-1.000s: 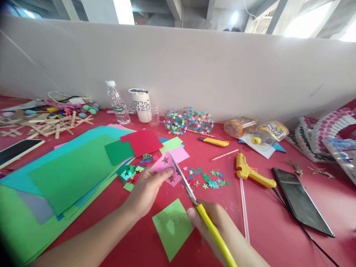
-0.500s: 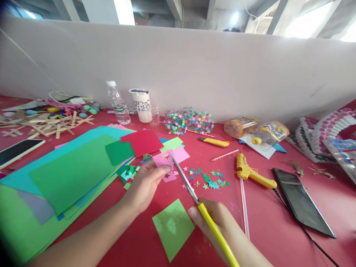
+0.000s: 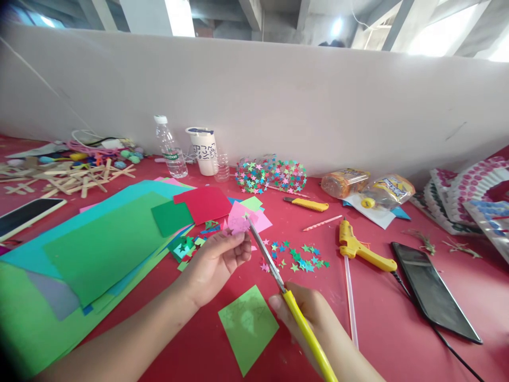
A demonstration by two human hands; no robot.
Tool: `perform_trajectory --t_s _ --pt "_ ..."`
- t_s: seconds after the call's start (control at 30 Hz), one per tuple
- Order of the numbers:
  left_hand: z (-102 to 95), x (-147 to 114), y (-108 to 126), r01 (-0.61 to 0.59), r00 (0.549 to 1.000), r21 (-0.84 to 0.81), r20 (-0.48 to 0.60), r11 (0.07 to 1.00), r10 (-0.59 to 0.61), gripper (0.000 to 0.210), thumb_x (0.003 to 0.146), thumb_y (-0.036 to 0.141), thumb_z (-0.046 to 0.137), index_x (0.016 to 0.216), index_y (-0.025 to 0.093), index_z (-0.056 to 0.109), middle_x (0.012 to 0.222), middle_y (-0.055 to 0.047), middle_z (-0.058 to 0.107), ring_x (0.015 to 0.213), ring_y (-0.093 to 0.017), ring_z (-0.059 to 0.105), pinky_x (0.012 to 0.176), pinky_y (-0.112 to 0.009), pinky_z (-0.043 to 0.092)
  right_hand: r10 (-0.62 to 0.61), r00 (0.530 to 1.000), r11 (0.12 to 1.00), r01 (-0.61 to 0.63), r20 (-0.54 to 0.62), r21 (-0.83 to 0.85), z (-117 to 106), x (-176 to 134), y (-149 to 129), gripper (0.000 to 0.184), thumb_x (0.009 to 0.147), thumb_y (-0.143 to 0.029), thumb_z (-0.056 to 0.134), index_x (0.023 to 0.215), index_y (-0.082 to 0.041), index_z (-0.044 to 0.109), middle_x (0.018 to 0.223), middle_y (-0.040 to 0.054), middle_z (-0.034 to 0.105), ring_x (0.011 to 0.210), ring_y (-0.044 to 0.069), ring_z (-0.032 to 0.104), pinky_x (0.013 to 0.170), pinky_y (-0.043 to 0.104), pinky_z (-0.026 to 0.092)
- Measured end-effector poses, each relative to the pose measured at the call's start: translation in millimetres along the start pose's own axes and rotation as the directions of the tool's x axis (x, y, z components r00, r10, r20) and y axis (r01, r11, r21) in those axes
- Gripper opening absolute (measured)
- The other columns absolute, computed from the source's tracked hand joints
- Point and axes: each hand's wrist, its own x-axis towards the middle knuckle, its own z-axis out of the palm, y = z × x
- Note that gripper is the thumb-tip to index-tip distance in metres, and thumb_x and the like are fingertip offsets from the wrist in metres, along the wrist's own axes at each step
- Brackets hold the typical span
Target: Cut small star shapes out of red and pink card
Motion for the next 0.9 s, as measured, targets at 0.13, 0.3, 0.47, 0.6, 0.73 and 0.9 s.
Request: perform_trajectory --t_s 0.13,0.3,0.47,0.6,0.73,0.9 --pt "-0.6 2.0 2.3 -0.134 0.986 0.055 -0.091 0.989 0.138 0.012 0.065 0.020 0.084 0.073 0.015 0.075 0.070 -0.002 0.072 0.065 -0.012 0.064 0.067 -0.025 0.051 0.040 0.999 0.998 -0.042 -0.032 -0.049 2.2 -1.3 0.1 0.066 0.078 -0.090 0.046 0.067 -0.025 0.038 0.051 -0.0077 0.043 0.041 0.009 0.033 0.040 0.023 0.025" --pt "1.3 1.5 3.6 -0.249 0.956 0.209 -0.103 0.946 0.274 0.010 0.070 0.024 0.081 0.074 0.017 0.076 0.071 -0.001 0.072 0.065 -0.012 0.061 0.070 -0.026 0.050 0.087 0.995 0.992 -0.091 -0.047 -0.089 4.2 -3.9 -6.4 0.072 0.071 -0.097 0.041 0.066 -0.025 0.037 0.054 -0.0074 0.041 0.044 0.009 0.034 0.041 0.023 0.027" --pt "1.8 0.4 3.9 -0.266 0.947 0.262 -0.107 0.927 0.302 0.006 0.071 0.022 0.076 0.073 0.017 0.073 0.068 0.000 0.068 0.064 -0.012 0.056 0.068 -0.025 0.046 0.054 0.998 0.996 -0.056 -0.025 -0.073 3.2 -5.2 -9.7 0.071 0.071 -0.097 0.040 0.065 -0.026 0.037 0.054 -0.0074 0.041 0.044 0.009 0.034 0.041 0.024 0.028" --pt "0.4 0.9 7.2 -0.277 0.949 0.328 -0.054 0.903 0.310 0.008 0.074 0.024 0.074 0.072 0.017 0.071 0.068 -0.001 0.066 0.063 -0.012 0.054 0.065 -0.026 0.044 0.019 1.000 0.995 -0.019 -0.004 -0.100 -0.8 -6.6 -10.3 0.072 0.072 -0.097 0.037 0.065 -0.026 0.036 0.054 -0.0069 0.040 0.046 0.011 0.036 0.044 0.025 0.031" --pt "-2.2 3.2 11.6 -0.270 0.955 0.354 -0.019 0.895 0.296 0.010 0.072 0.025 0.074 0.069 0.017 0.069 0.065 0.000 0.063 0.060 -0.012 0.054 0.063 -0.026 0.045 0.004 1.000 0.995 -0.001 0.027 -0.104 -4.9 -6.3 -8.8 0.070 0.075 -0.095 0.038 0.067 -0.025 0.038 0.056 -0.0063 0.042 0.045 0.010 0.035 0.044 0.025 0.031" --pt "-7.5 7.1 13.5 -0.251 0.965 0.376 0.020 0.892 0.263 0.013 0.073 0.027 0.075 0.070 0.017 0.068 0.061 0.001 0.062 0.059 -0.011 0.054 0.062 -0.025 0.047 0.001 0.999 0.995 0.004 0.048 -0.103 -7.0 -4.6 -6.0 0.069 0.077 -0.094 0.038 0.067 -0.025 0.037 0.054 -0.0067 0.043 0.043 0.009 0.033 0.043 0.024 0.029"
